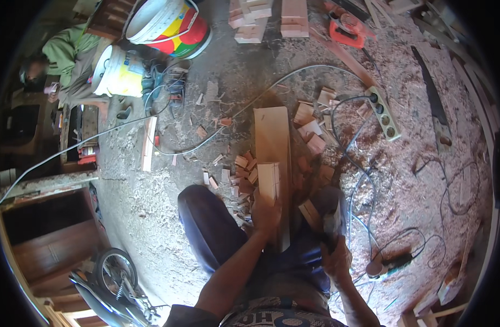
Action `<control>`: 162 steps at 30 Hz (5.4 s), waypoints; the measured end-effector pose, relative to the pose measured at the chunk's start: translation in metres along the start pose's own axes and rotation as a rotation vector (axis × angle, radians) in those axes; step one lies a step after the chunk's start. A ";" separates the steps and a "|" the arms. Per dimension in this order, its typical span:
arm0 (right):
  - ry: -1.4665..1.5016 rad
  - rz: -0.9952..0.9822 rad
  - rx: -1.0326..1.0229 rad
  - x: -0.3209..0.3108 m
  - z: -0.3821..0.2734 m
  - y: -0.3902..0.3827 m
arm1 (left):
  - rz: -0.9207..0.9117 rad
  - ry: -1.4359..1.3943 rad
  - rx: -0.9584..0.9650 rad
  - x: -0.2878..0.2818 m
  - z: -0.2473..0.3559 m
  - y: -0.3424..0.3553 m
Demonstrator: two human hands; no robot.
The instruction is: The person uses a hammer and a chisel to carve a piece of wood while sitting on a workshop floor. They repeatedly strike the chisel with the hammer and shift the wood by hand.
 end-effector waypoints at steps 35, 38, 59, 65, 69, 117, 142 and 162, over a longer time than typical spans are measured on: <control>0.572 0.192 -0.386 0.007 -0.071 -0.071 | -0.194 -0.703 1.004 -0.130 0.172 0.030; 0.783 0.020 -0.395 0.008 -0.071 -0.080 | -0.299 -0.858 1.020 -0.122 0.168 0.042; 0.036 0.452 -0.998 -0.088 -0.206 -0.115 | 0.066 -0.730 1.068 -0.124 0.131 0.043; -0.401 0.575 -0.988 -0.082 -0.238 -0.114 | 0.155 -0.116 1.222 -0.104 0.121 0.052; -0.662 0.407 -0.920 -0.046 -0.205 -0.060 | 0.360 -0.108 1.431 -0.066 0.090 0.067; 0.464 0.274 -0.653 -0.053 -0.107 -0.040 | -0.791 -1.609 0.587 -0.108 0.196 -0.037; -0.005 0.193 -0.422 0.030 -0.001 0.073 | -0.153 -0.212 0.093 0.001 -0.032 0.041; 0.086 0.187 -0.531 0.021 0.014 0.035 | -0.081 0.137 0.133 0.036 -0.116 0.038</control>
Point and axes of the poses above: each hand's wrist, its own y-axis towards the middle knuckle, its own x-axis out of the palm, z = x × y, the point moved 4 cm from there along y, towards the middle knuckle, and after that the axes turned 4 degrees about x, right-handed, at the moved point
